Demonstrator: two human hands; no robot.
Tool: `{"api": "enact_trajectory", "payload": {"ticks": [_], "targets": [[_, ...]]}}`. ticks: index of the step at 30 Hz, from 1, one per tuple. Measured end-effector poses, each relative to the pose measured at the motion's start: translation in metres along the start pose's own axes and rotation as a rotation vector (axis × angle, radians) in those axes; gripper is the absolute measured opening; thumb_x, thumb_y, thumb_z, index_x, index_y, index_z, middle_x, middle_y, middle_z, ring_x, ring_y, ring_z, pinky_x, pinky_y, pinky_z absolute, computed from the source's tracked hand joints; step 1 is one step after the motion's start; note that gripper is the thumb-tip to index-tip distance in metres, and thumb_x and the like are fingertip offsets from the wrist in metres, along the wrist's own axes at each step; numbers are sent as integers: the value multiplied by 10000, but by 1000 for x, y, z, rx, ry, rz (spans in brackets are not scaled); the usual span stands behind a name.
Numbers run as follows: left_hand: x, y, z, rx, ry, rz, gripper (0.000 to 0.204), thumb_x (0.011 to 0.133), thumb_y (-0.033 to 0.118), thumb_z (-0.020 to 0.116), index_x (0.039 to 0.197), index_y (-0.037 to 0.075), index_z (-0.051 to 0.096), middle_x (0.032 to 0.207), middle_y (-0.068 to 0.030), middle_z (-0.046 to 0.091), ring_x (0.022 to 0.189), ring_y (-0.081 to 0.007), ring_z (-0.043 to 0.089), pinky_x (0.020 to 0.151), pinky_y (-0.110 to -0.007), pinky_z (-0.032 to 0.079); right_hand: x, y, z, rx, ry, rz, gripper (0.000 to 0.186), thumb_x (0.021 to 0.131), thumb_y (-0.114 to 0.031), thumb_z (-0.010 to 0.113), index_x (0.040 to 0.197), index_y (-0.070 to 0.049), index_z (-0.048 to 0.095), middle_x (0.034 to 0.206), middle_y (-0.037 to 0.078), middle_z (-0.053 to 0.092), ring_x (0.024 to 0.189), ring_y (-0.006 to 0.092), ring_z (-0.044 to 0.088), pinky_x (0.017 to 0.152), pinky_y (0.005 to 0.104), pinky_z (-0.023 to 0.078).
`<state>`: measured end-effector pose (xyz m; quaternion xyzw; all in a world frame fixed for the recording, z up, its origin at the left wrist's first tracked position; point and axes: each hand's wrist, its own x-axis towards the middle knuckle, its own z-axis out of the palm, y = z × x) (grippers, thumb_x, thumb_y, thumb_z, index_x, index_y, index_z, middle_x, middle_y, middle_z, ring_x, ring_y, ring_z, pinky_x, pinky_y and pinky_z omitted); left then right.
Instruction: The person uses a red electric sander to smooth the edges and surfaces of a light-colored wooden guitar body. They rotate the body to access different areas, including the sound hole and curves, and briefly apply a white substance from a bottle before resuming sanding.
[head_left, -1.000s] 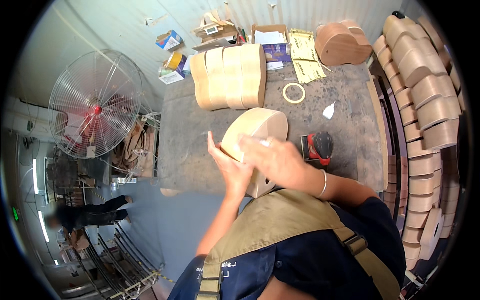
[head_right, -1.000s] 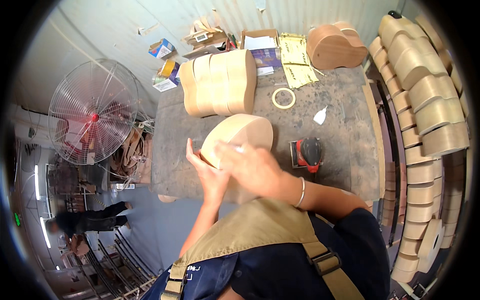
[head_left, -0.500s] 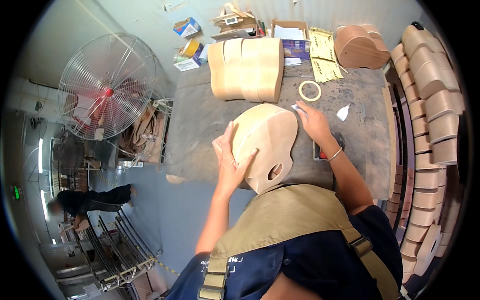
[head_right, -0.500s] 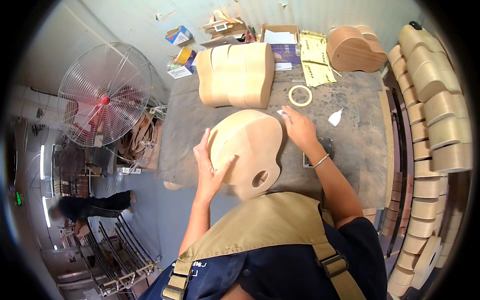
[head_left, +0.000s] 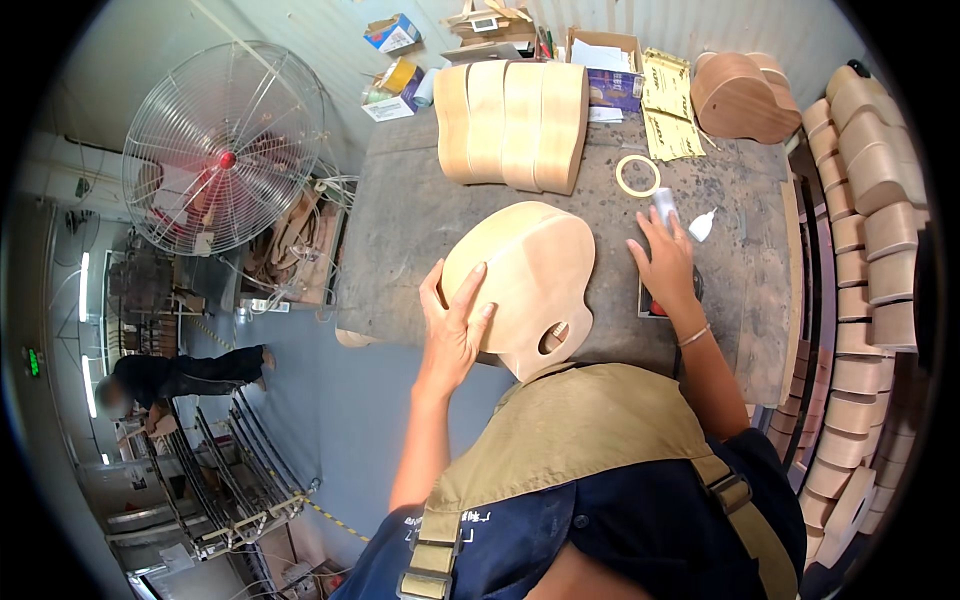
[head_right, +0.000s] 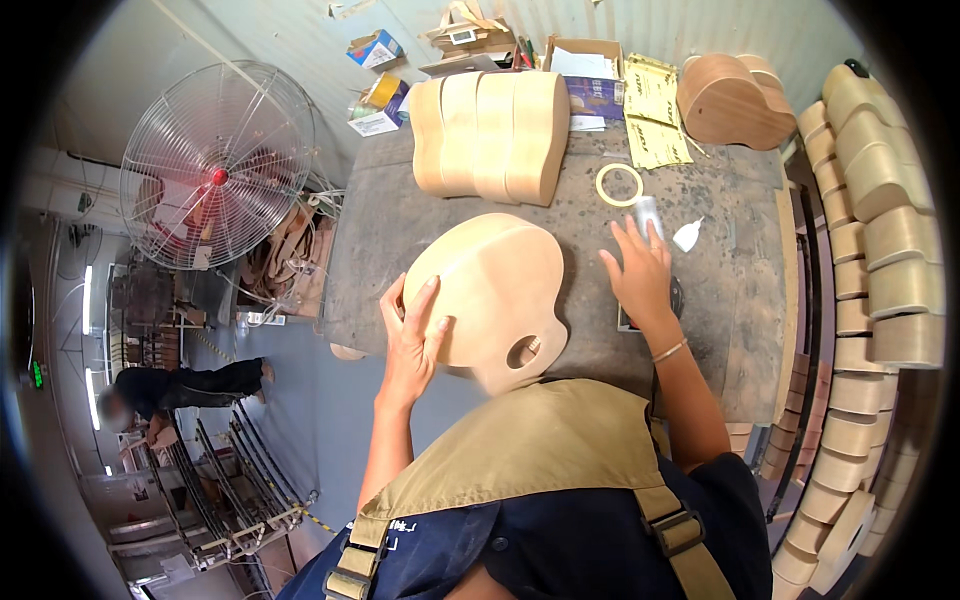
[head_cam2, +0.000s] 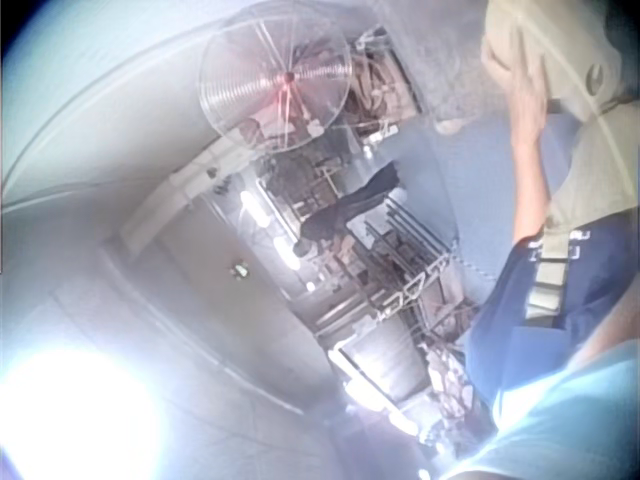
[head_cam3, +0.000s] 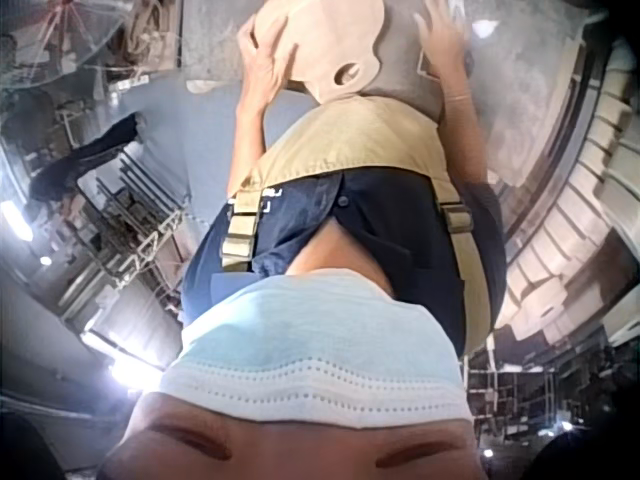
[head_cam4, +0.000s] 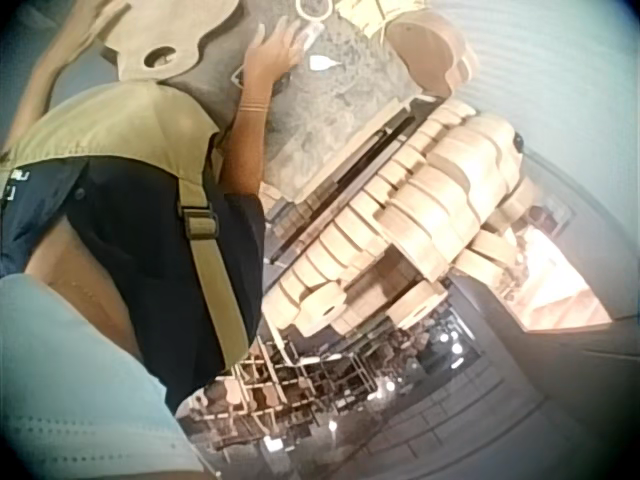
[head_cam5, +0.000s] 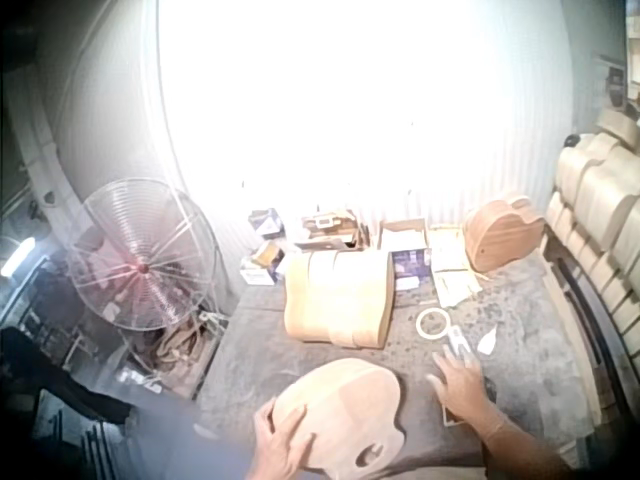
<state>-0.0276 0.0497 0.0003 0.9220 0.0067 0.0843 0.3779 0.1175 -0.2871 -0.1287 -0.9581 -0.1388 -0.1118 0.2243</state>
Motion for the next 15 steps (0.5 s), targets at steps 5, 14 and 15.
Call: {"api": "enact_trajectory", "payload": {"ticks": [5, 14, 15], "targets": [[-6, -17, 4, 8, 61, 94, 522, 1073, 252, 682, 1567, 303, 520, 1634, -308, 267, 1540, -499, 314, 1213, -568, 383, -42, 3, -9, -208, -52, 107, 572, 1017, -404, 702, 1518, -144, 613, 1625, 181, 511, 1514, 419, 428, 1174, 595, 360], [-8, -29, 8, 29, 115, 200, 545, 1066, 220, 687, 1543, 254, 425, 1630, -318, 285, 1502, -484, 367, 1164, -580, 437, -54, 7, -8, -300, -34, 186, 646, 980, -429, 736, 1554, -181, 571, 1658, 165, 471, 1450, 372, 499, 1003, 528, 480], [-9, -31, 8, 25, 122, 209, 546, 1065, 219, 689, 1540, 252, 422, 1630, -320, 286, 1500, -485, 369, 1163, -581, 438, -54, 6, -8, -307, -34, 185, 652, 977, -427, 739, 1557, -182, 567, 1656, 166, 474, 1446, 371, 503, 993, 525, 487]]}}
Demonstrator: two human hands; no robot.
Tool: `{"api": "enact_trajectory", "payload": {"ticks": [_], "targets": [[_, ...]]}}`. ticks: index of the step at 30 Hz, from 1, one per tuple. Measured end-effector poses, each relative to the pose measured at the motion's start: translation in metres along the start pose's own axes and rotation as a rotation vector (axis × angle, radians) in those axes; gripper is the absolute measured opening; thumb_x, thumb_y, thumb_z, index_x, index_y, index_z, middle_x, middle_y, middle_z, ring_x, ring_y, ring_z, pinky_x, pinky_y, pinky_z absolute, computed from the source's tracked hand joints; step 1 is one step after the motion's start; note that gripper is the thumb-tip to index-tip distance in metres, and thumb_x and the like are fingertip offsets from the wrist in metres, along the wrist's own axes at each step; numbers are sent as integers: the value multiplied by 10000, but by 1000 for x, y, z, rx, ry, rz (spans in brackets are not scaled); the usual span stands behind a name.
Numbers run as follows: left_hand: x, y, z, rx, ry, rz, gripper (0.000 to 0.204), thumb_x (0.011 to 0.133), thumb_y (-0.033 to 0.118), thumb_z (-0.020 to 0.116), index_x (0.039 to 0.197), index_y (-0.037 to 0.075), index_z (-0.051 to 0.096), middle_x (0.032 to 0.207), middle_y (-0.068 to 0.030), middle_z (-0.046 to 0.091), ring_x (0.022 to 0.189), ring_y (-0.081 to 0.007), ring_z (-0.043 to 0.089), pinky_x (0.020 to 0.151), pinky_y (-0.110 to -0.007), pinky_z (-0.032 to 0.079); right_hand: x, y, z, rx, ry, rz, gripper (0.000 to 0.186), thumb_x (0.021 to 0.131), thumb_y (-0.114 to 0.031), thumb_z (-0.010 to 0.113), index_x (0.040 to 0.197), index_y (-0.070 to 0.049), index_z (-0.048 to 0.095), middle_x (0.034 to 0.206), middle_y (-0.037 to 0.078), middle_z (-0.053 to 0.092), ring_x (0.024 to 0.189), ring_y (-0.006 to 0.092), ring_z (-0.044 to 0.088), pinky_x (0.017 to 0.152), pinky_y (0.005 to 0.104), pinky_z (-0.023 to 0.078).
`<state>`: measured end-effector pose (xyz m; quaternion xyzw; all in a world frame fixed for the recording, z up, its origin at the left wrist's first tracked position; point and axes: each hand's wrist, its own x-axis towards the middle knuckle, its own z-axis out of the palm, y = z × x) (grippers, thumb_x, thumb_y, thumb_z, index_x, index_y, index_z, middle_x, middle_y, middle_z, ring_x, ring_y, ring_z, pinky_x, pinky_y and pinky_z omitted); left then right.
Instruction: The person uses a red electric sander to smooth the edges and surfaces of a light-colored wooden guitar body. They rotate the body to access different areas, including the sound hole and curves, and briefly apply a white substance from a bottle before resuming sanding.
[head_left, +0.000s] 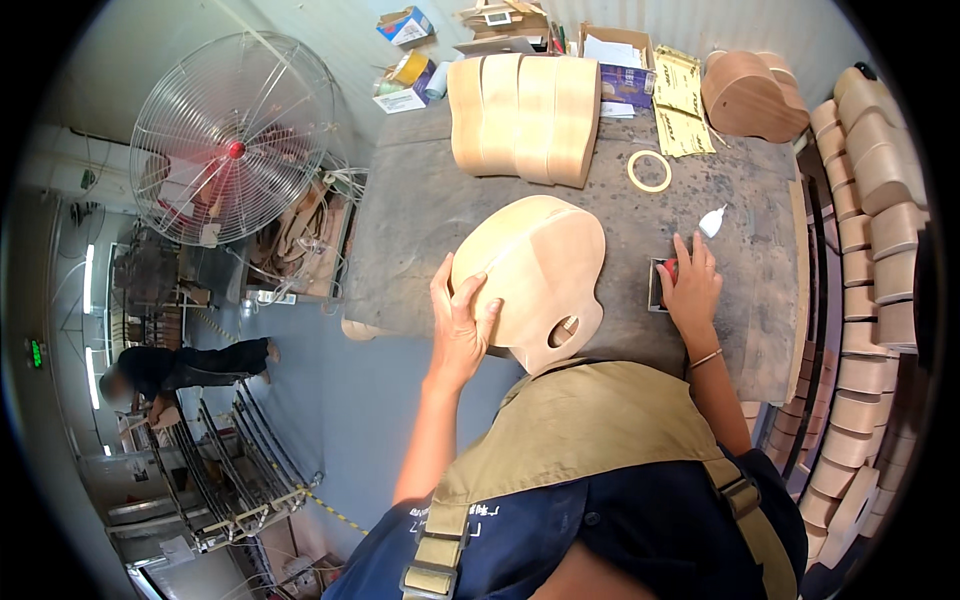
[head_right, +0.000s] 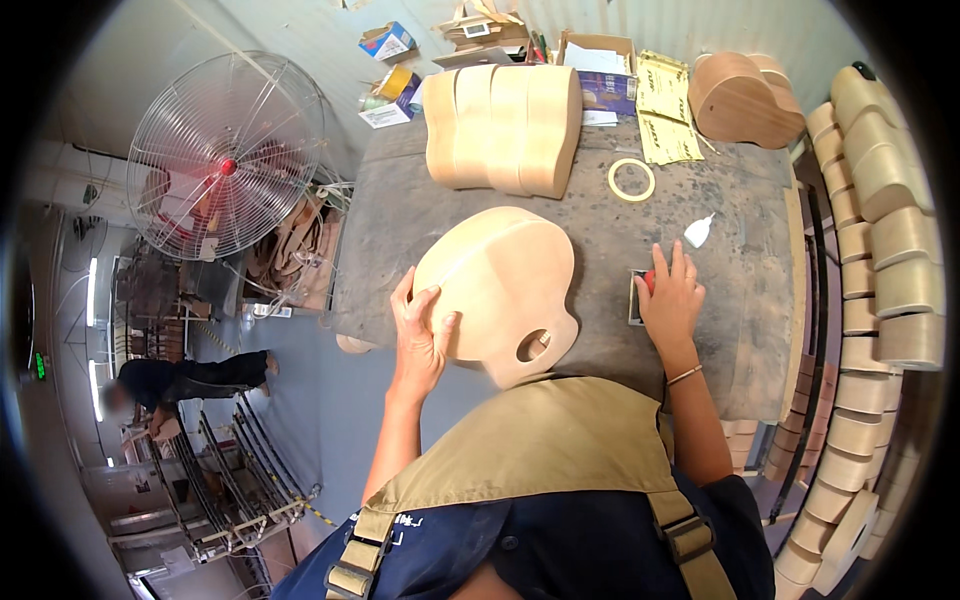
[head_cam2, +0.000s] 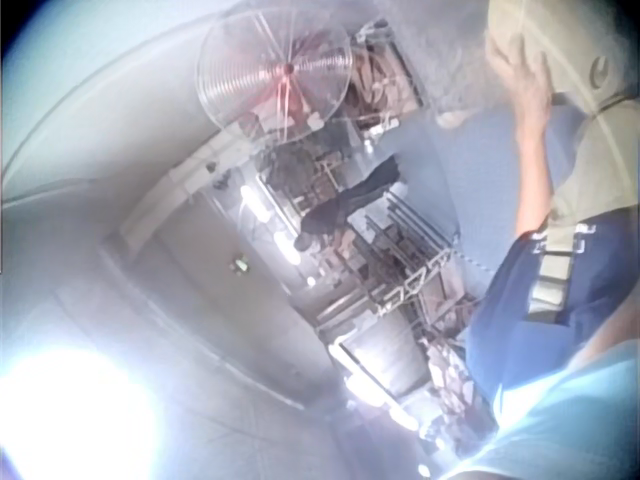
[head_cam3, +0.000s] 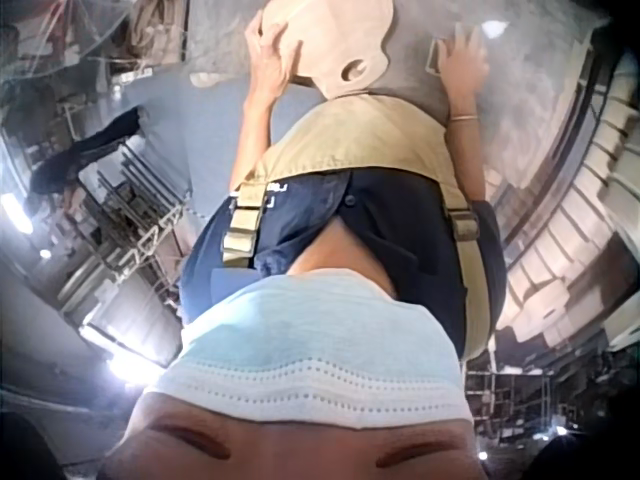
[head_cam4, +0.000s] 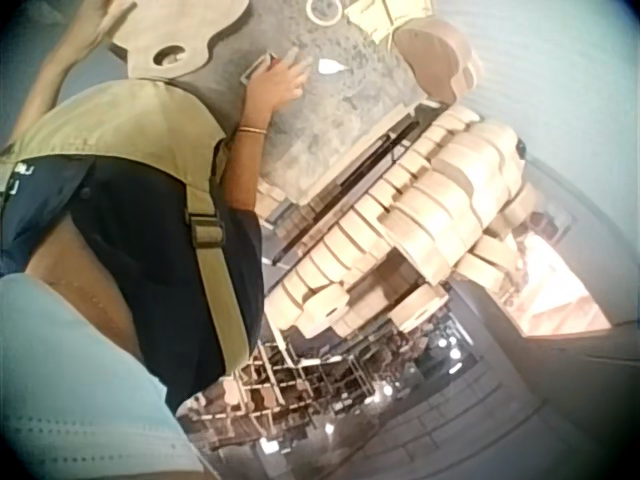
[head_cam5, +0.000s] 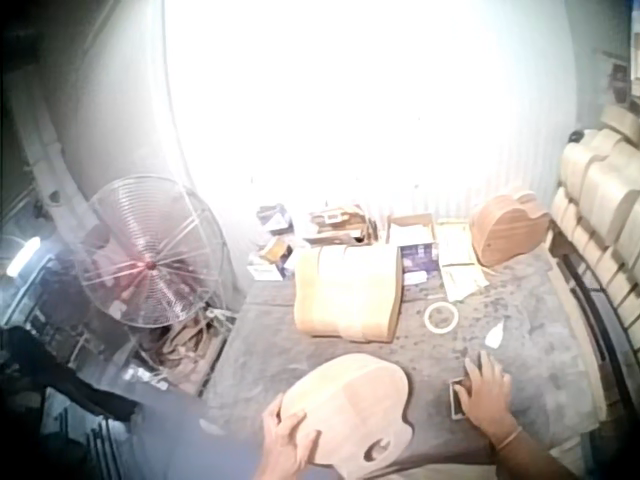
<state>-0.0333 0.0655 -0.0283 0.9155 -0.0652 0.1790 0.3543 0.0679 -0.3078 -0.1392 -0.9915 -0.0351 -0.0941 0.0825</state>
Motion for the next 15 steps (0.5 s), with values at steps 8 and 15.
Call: {"api": "enact_trajectory", "payload": {"ticks": [8, 15], "targets": [[8, 15, -6, 104, -83, -39, 564, 1040, 146, 704, 1560, 231, 501, 1605, -282, 321, 1475, -463, 403, 1191, -521, 420, -4, 1, 6, 23, 27, -4, 671, 951, -428, 773, 1545, -181, 581, 1595, 158, 535, 1373, 341, 546, 978, 506, 481], [9, 38, -3, 82, -87, -85, 527, 1049, 172, 698, 1549, 264, 559, 1629, -286, 299, 1488, -482, 388, 1200, -529, 400, 36, 42, 21, 865, 326, 421, 427, 966, -315, 788, 1257, -32, 653, 1203, 200, 695, 1061, 343, 672, 904, 464, 524]]}}
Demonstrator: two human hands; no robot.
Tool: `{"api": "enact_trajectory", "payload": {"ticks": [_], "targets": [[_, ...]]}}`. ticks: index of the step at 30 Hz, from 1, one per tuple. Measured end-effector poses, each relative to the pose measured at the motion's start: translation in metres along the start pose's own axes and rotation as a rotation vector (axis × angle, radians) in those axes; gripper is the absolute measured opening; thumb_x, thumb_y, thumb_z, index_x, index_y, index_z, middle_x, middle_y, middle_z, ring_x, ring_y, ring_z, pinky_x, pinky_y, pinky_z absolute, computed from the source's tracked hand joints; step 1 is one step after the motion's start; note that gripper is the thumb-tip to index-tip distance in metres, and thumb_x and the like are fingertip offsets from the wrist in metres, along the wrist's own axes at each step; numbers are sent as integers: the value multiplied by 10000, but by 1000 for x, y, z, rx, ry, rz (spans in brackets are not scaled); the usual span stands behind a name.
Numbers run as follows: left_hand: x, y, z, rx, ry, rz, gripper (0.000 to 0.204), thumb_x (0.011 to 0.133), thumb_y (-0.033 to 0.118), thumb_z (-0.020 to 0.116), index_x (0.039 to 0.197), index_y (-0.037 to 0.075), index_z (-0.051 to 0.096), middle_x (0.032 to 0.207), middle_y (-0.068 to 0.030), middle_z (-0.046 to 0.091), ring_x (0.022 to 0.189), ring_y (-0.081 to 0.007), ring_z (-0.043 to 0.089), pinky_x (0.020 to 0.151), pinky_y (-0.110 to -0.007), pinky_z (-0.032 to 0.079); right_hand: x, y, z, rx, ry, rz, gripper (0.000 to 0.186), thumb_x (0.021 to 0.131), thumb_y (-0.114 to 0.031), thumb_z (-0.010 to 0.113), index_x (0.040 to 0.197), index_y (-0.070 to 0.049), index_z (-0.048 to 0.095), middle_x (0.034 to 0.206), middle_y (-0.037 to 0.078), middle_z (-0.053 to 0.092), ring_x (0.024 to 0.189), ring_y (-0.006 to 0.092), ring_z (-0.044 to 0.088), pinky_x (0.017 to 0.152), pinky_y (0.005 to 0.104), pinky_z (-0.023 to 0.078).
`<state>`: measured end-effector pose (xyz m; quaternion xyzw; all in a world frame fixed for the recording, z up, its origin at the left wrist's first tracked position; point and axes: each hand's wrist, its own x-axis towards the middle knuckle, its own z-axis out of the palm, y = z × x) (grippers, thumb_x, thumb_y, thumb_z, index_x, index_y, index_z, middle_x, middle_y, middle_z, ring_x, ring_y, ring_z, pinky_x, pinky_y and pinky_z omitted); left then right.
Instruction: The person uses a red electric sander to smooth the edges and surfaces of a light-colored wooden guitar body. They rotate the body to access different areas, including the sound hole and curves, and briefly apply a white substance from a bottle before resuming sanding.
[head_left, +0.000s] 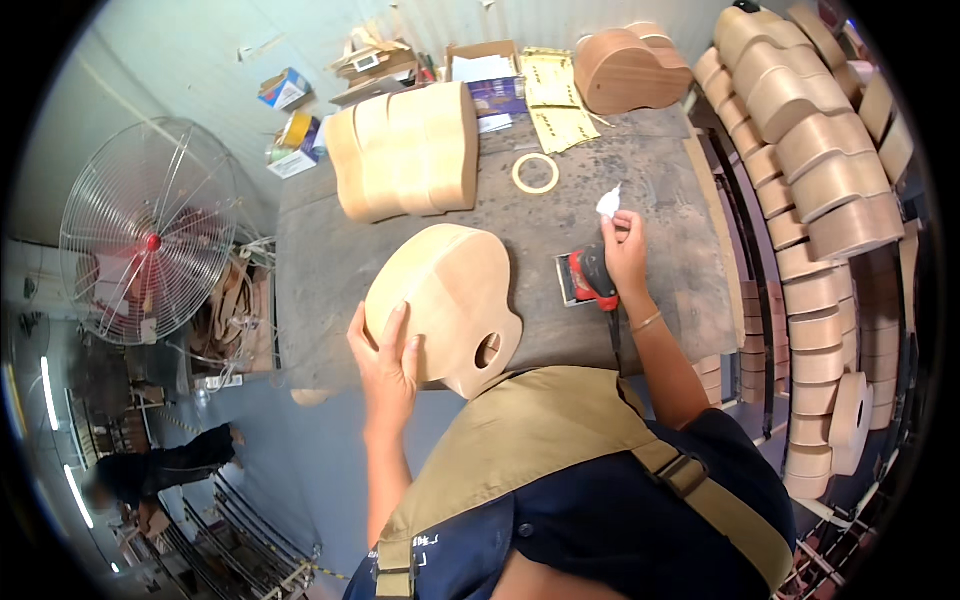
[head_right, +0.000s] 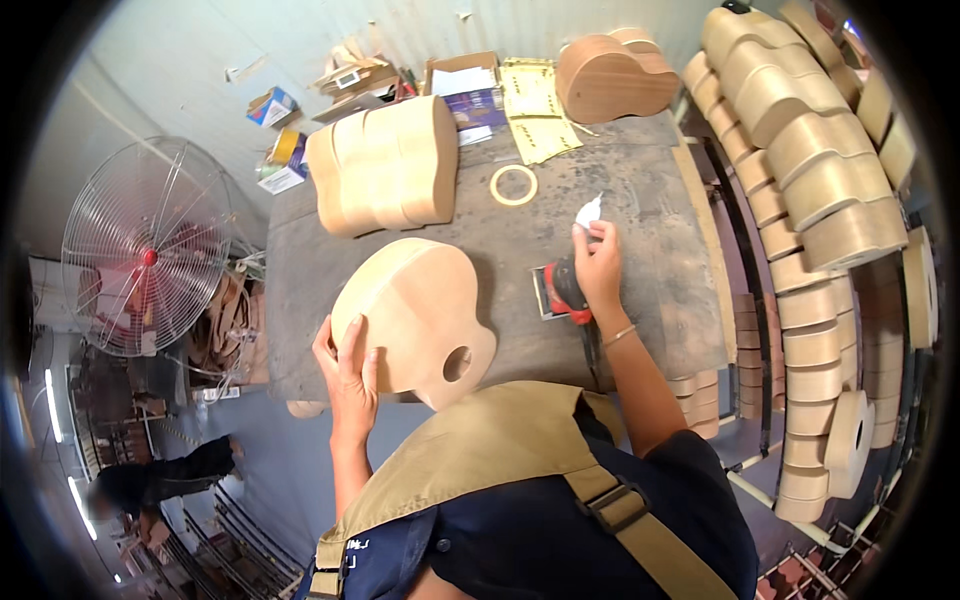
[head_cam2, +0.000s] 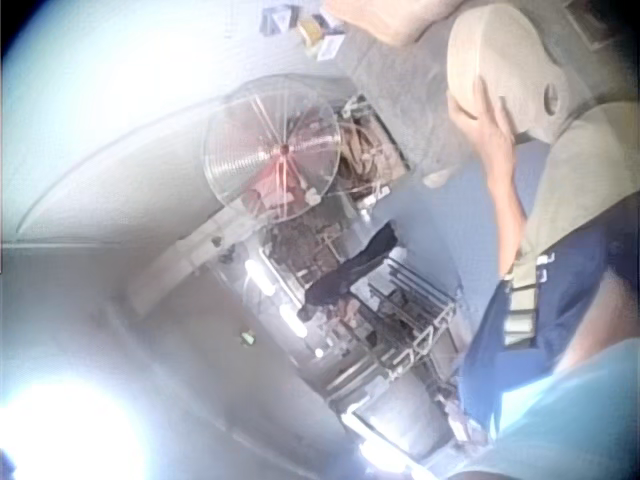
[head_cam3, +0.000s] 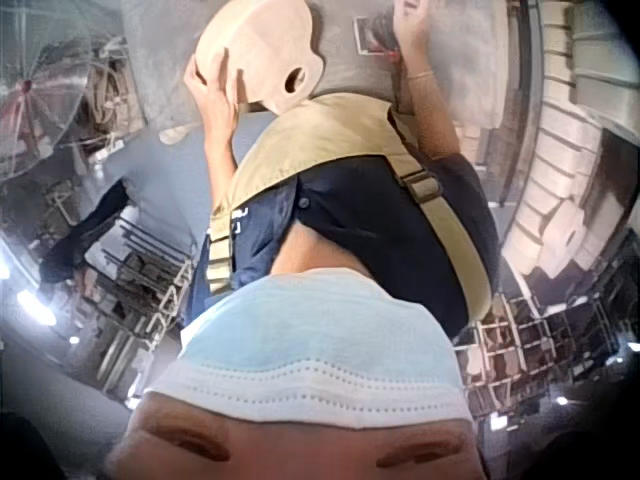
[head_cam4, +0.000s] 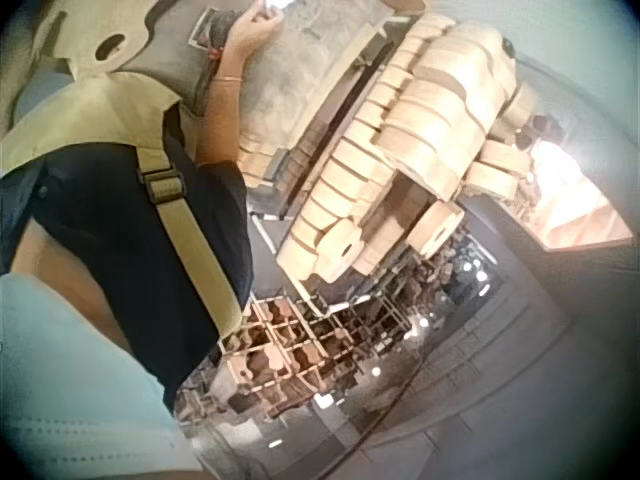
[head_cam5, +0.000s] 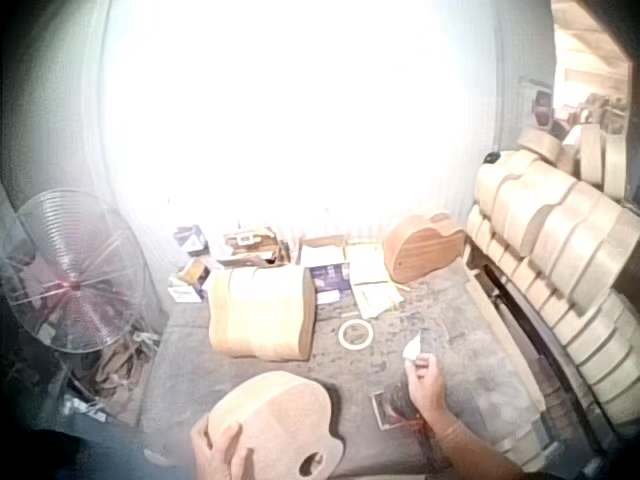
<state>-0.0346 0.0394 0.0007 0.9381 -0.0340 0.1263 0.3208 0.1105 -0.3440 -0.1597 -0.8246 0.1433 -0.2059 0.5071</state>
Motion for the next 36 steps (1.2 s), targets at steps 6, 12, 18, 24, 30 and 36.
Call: {"api": "enact_trajectory", "payload": {"ticks": [6, 12, 18, 24, 30, 36], "targets": [[4, 9, 11, 28, 17, 83, 547, 1036, 159, 713, 1540, 265, 530, 1624, -311, 292, 1472, -513, 393, 1179, -562, 416, 70, 96, 10, -323, 112, 84, 476, 911, -354, 844, 1144, 4, 634, 1046, 199, 702, 1010, 381, 685, 895, 467, 549], [14, 33, 21, 40, 79, 41, 825, 932, 307, 828, 1581, 37, 397, 1494, -278, 424, 1361, -446, 447, 1133, -543, 424, 101, 118, 38, -526, 32, 163, 646, 773, -445, 945, 1171, -23, 662, 1121, 239, 745, 1084, 438, 707, 962, 504, 558], [19, 36, 34, -48, 100, -67, 1049, 802, 385, 930, 1583, -34, 369, 1315, -217, 511, 1217, -388, 507, 1047, -505, 457, 115, 120, 24, -86, -105, 355, 484, 807, -205, 947, 1161, -4, 685, 1082, 173, 784, 977, 273, 766, 847, 357, 607], [16, 38, 35, -58, 120, -122, 1070, 762, 388, 959, 1563, -31, 387, 1265, -211, 517, 1192, -399, 513, 1041, -519, 449, 25, -99, -19, 568, -423, 109, 329, 934, 42, 784, 1234, 26, 650, 1112, 110, 781, 987, 149, 748, 861, 286, 605], [21, 40, 40, -88, 114, -103, 1055, 754, 382, 965, 1551, -21, 403, 1253, -213, 508, 1194, -405, 507, 1045, -524, 437, -80, -203, -53, 448, -619, -69, 274, 939, 32, 788, 1204, 13, 722, 1037, 49, 762, 906, 84, 700, 783, 246, 563], [22, 40, 40, -44, 124, -82, 1055, 744, 395, 967, 1539, -35, 421, 1267, -204, 526, 1176, -378, 535, 1019, -485, 478, -88, -220, -54, 198, -525, -388, 290, 877, 11, 823, 1160, -15, 766, 919, 94, 714, 792, 203, 671, 703, 313, 520]]}}
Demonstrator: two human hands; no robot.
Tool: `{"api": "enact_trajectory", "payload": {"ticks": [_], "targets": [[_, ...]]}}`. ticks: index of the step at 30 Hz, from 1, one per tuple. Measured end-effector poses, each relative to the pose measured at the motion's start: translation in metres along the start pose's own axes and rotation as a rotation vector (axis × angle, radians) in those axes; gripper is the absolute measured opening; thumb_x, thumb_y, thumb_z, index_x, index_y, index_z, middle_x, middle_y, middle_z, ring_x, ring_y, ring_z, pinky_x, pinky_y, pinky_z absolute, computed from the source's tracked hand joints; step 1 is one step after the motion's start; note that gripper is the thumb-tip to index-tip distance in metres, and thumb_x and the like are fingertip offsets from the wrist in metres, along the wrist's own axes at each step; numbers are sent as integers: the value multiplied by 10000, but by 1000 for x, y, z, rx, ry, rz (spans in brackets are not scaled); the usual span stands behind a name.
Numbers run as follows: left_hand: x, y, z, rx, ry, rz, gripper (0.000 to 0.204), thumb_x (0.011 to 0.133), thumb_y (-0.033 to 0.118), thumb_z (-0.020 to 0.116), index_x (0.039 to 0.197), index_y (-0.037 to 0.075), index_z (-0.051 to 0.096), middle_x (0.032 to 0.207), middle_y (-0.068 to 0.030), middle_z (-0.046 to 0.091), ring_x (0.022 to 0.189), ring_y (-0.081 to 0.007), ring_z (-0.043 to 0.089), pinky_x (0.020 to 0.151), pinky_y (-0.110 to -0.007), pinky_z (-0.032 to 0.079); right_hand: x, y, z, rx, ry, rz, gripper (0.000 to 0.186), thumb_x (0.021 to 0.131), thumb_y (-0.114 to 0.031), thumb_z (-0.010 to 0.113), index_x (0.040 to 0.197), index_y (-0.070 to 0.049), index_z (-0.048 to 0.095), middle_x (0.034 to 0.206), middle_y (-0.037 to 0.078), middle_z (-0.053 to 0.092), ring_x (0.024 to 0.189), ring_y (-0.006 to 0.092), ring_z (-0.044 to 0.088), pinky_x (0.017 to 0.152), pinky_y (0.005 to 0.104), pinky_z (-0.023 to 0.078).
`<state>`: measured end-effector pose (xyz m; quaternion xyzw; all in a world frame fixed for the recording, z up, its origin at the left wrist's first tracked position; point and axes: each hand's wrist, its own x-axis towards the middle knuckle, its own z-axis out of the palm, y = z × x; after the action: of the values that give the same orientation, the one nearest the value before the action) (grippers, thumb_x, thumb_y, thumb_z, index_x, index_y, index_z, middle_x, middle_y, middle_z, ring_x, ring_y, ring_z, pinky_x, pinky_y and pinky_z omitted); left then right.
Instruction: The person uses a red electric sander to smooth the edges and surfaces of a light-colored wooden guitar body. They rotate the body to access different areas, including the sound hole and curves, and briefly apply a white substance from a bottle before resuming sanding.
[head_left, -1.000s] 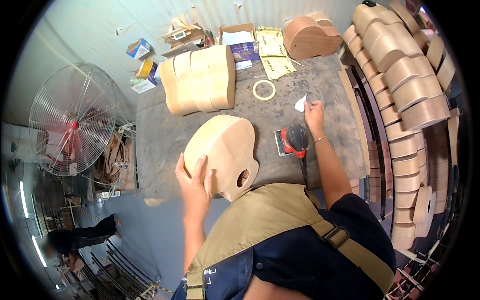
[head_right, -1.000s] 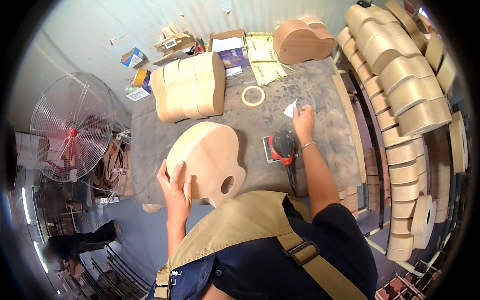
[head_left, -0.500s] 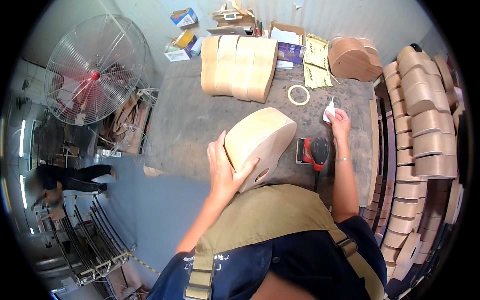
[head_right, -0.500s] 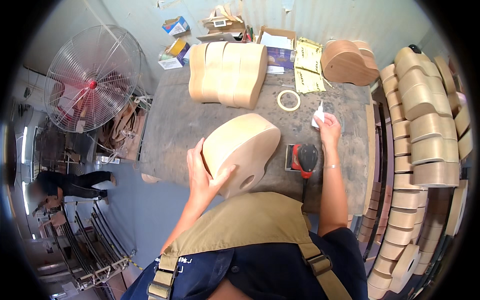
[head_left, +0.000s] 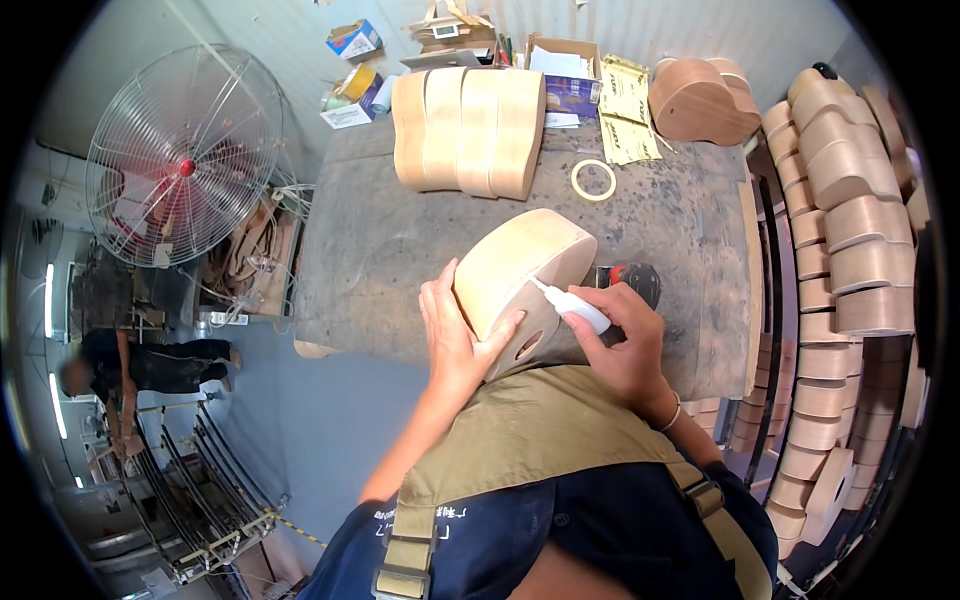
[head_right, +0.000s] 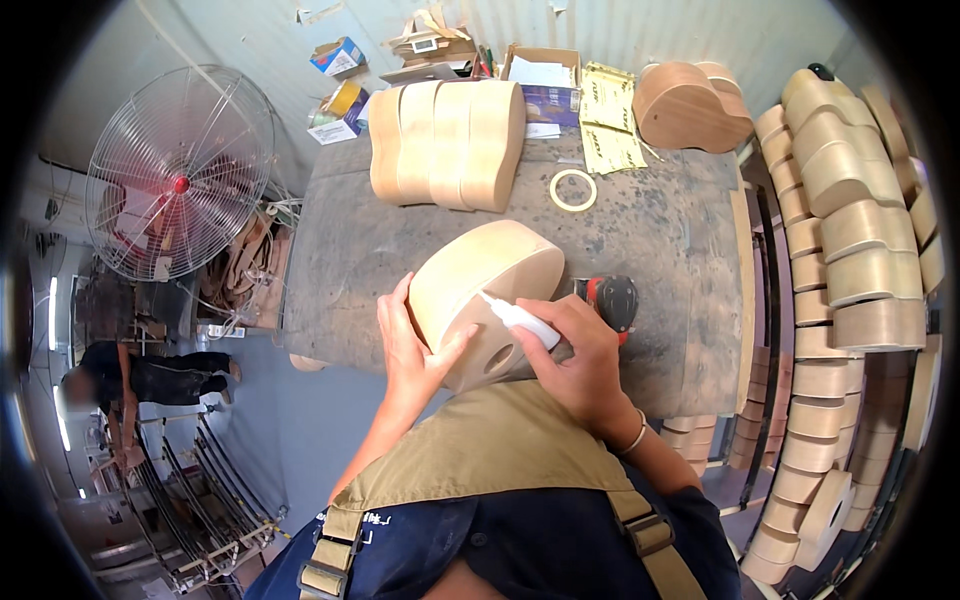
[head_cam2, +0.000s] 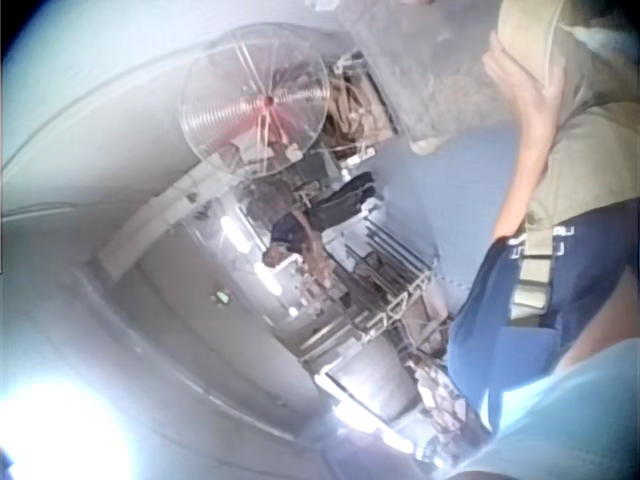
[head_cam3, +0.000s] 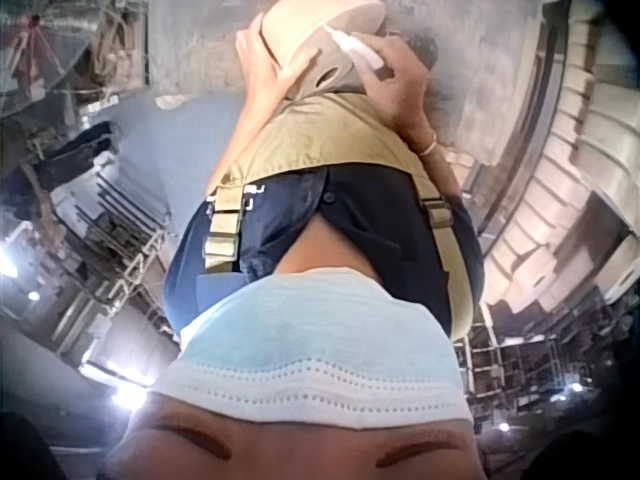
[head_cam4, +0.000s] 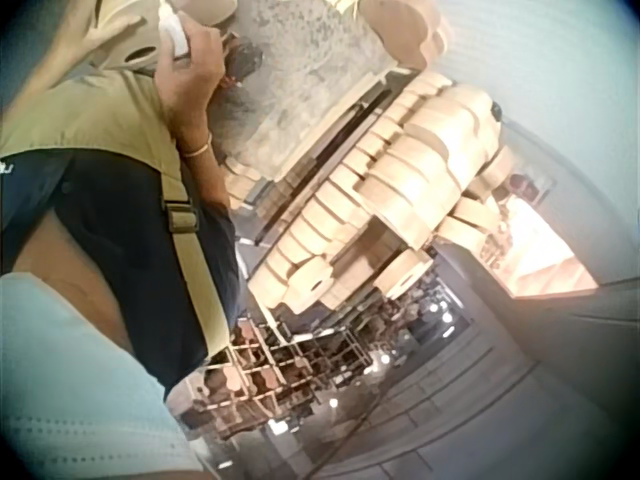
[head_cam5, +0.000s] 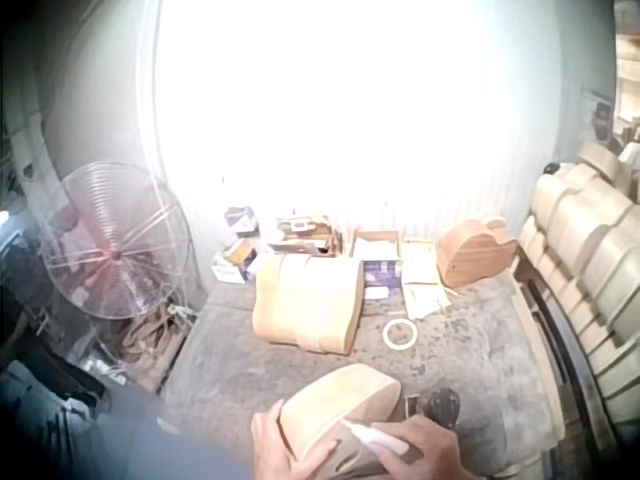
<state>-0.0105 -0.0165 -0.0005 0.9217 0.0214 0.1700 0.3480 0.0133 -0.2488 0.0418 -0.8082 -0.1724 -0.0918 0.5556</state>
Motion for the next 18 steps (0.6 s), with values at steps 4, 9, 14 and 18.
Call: {"api": "enact_trajectory", "payload": {"ticks": [4, 9, 14, 18], "targets": [[0, 1, 0, -12, 12, 5, 1047, 745, 384, 963, 1539, -35, 423, 1266, -204, 525, 1174, -379, 535, 1025, -485, 473, 3, 0, 2, -60, 21, -123, 311, 861, 9, 833, 1163, -24, 766, 913, 110, 707, 775, 248, 656, 685, 346, 516], [0, 2, -1, -20, 0, -9, 1034, 751, 371, 956, 1539, -38, 425, 1252, -200, 522, 1174, -379, 533, 1024, -484, 470, 4, -2, 3, -65, 12, -139, 316, 863, 7, 832, 1169, -26, 763, 926, 110, 710, 770, 256, 656, 680, 354, 519], [-1, 2, 0, -29, 3, -8, 1048, 750, 373, 960, 1546, -33, 413, 1249, -201, 515, 1182, -389, 523, 1036, -498, 455, 5, 0, 3, -86, 20, -153, 321, 863, 10, 832, 1173, -23, 761, 925, 114, 706, 762, 254, 654, 675, 353, 520], [-2, 2, 0, -59, -14, -26, 1071, 749, 375, 966, 1561, -17, 388, 1256, -212, 505, 1197, -409, 502, 1056, -528, 431, 4, 2, 4, -73, 21, -129, 317, 866, 12, 828, 1174, -19, 760, 927, 114, 707, 766, 247, 658, 674, 348, 522]]}}
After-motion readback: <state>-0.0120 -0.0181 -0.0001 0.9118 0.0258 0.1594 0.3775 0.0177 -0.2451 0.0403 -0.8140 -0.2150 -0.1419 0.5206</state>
